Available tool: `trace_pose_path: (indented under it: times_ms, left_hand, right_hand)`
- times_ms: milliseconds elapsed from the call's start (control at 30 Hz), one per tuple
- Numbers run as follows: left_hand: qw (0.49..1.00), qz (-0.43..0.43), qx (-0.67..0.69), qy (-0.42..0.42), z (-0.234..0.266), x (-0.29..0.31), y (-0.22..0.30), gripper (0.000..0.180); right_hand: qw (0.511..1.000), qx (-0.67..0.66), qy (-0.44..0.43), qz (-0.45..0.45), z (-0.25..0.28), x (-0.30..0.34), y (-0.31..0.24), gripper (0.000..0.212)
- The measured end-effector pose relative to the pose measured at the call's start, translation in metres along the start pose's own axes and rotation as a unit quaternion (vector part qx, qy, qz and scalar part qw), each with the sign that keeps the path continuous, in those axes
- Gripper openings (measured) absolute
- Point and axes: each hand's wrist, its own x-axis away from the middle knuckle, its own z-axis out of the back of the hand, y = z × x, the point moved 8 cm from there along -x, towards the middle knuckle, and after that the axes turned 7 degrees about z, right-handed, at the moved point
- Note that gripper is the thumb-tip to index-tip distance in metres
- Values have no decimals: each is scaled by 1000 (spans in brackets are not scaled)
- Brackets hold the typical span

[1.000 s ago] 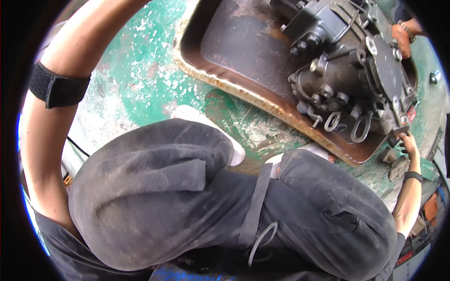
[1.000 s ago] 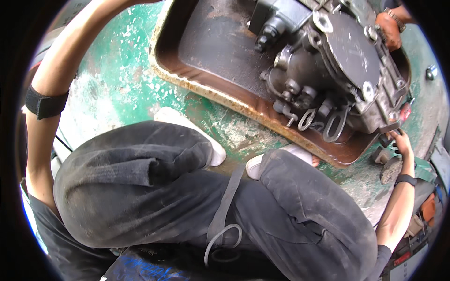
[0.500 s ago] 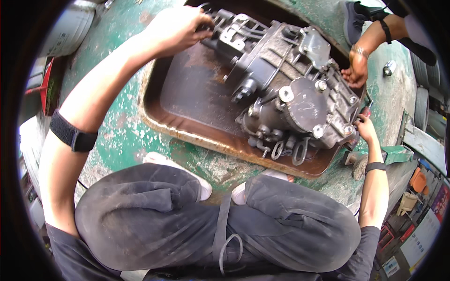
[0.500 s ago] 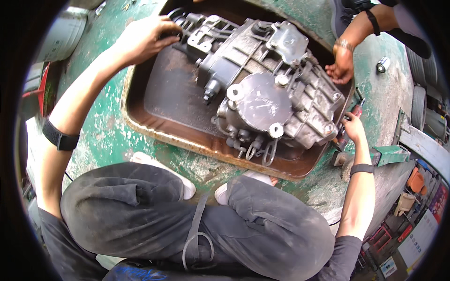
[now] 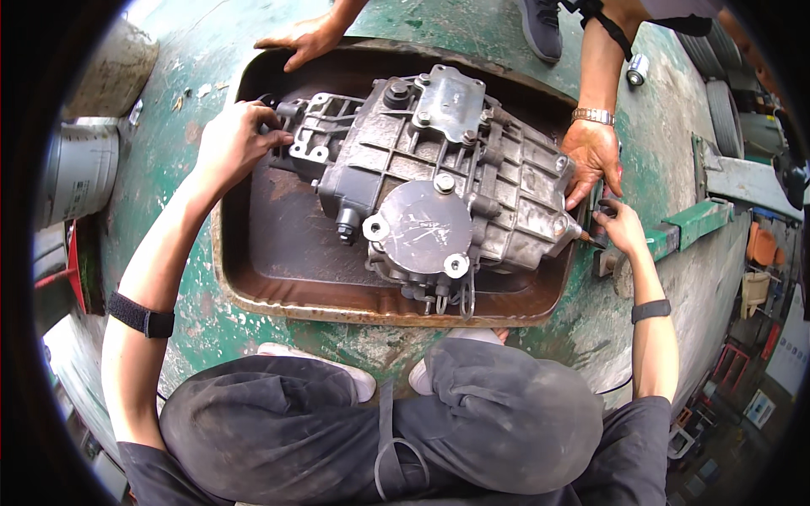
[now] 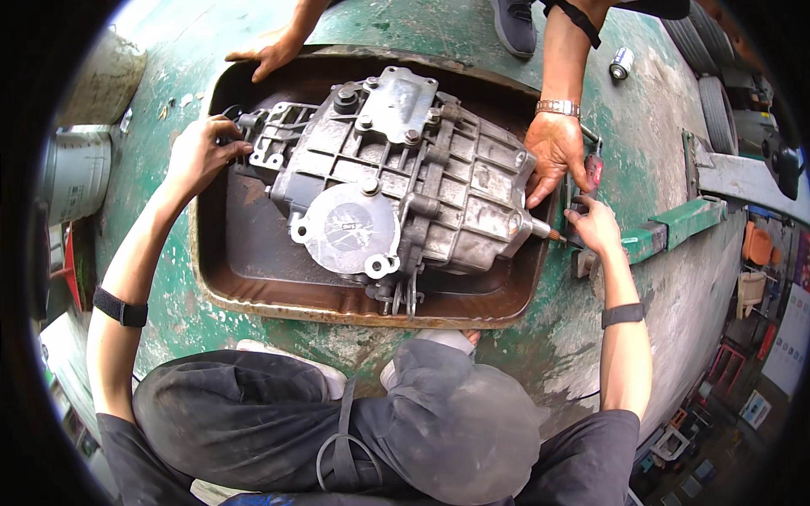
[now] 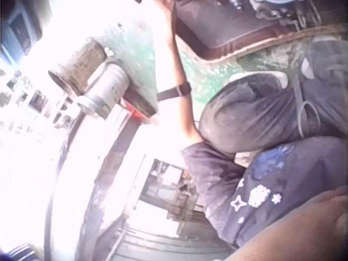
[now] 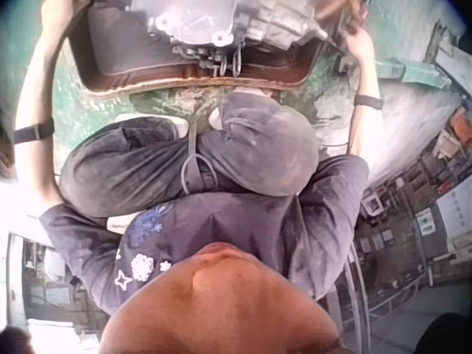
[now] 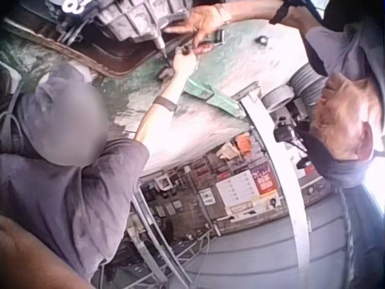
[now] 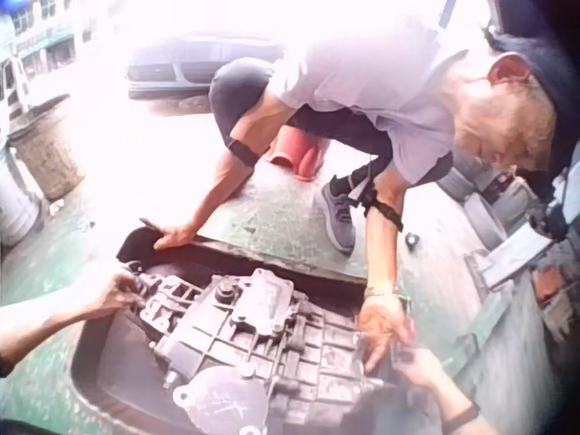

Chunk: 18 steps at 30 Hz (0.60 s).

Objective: The person disassembles a transmission on a metal tray using a ratchet, impact driver, and wrench. They remove bolts and a cover plate, then reassemble the unit by tightening bolts and securing the cover.

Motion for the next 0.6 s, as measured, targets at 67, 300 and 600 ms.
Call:
trace_pose_path:
  times_ms: [67, 300, 600]
  left_hand:
    - [1000, 25, 11, -8, 2, -3, 1, 36]
    - [983, 92, 128, -93, -15, -14, -10, 31]
    - [982, 60, 130, -121, -21, -25, -14, 29]
  right_hand:
    - [996, -81, 36, -12, 5, 20, -15, 35]
    - [960, -191, 200, 46, 6, 118, -61, 20]
    - [906, -349, 239, 4, -51, 149, -58, 20]
